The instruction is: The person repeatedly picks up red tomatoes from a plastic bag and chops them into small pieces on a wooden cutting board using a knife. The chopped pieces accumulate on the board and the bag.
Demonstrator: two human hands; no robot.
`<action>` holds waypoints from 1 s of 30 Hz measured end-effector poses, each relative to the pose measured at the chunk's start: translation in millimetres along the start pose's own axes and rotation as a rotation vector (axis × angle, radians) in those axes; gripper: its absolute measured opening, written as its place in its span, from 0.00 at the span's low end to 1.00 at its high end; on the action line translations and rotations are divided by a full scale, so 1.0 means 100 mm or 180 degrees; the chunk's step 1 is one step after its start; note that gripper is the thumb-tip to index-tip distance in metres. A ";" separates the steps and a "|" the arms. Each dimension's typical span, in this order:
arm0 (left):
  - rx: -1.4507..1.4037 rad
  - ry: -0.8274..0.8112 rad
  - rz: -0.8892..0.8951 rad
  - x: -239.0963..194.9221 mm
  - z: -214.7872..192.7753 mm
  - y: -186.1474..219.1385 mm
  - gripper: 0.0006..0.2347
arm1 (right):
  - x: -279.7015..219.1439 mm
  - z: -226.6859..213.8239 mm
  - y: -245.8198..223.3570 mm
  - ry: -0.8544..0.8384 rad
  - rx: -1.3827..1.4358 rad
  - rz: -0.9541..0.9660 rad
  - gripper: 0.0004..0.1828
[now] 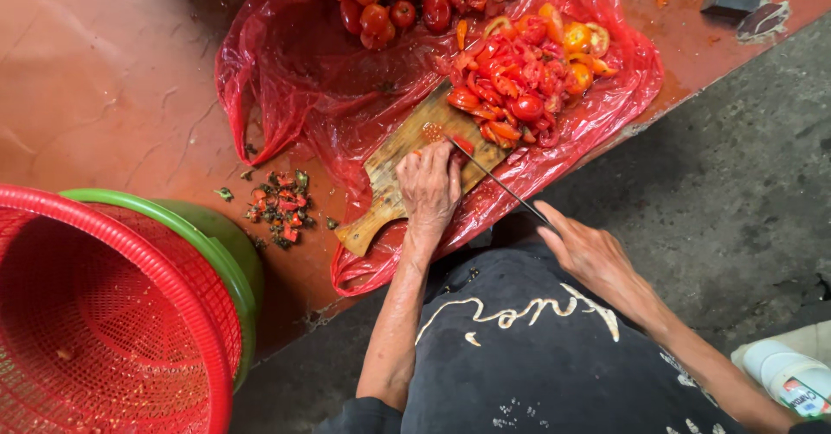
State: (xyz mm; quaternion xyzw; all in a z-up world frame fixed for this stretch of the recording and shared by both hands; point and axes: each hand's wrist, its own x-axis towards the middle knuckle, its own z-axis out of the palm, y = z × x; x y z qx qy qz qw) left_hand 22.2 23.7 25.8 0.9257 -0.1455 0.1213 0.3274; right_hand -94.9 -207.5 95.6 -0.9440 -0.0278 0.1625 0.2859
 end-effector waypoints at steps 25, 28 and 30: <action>0.0317 -0.0235 0.0108 0.21 -0.02 -0.27 0.12 | 0.17 -0.10 -0.16 0.0056 0.0612 0.0083 0.30; 0.0349 -0.0196 0.0070 0.20 -0.04 -0.21 0.12 | 0.14 -0.10 -0.19 -0.0186 0.0405 0.0270 0.31; 0.0393 -0.0159 0.0100 0.20 -0.04 -0.18 0.12 | 0.17 -0.08 -0.18 -0.0303 0.0228 0.0359 0.30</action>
